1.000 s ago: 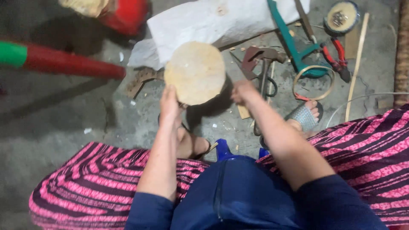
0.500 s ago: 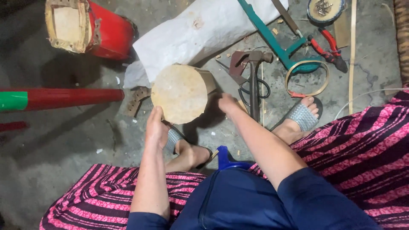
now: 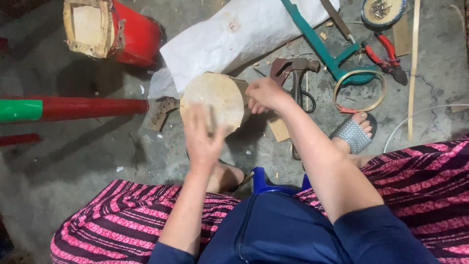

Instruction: Assembling a percussion instrument by hammering a circular wooden piece into a frame and inspecting the fit.

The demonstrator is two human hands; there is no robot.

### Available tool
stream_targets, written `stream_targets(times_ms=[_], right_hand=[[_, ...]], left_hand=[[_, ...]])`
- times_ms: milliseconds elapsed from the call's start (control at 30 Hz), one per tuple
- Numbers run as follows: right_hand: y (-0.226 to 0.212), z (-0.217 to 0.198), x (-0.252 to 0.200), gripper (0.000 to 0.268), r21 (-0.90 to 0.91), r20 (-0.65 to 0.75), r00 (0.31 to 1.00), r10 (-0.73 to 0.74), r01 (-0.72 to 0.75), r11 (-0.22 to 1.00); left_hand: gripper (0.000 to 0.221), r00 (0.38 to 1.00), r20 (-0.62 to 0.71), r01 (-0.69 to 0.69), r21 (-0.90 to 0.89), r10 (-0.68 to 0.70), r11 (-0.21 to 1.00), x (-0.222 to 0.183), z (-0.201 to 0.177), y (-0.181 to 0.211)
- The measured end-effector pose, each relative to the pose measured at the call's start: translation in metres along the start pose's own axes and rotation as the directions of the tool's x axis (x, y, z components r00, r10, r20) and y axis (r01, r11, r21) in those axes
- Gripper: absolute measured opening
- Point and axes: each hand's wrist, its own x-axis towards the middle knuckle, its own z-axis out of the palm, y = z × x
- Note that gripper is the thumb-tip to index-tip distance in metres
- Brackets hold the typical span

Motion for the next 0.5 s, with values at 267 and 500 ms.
stream_targets(times_ms=[267,500], right_hand=[[0.002,-0.004,-0.002,0.04,0.039,0.062,0.996,-0.063,0.061,0.997],[0.023,-0.003,0.008,0.039,0.044,0.033,0.995,-0.095,0.094,0.995]], left_hand=[[0.095,0.98,0.196,-0.079,0.234,0.033,0.969,0.008,0.009,0.033],[0.088,0.955,0.286,0.082,-0.008,-0.076,0.997,0.022,-0.014,0.051]])
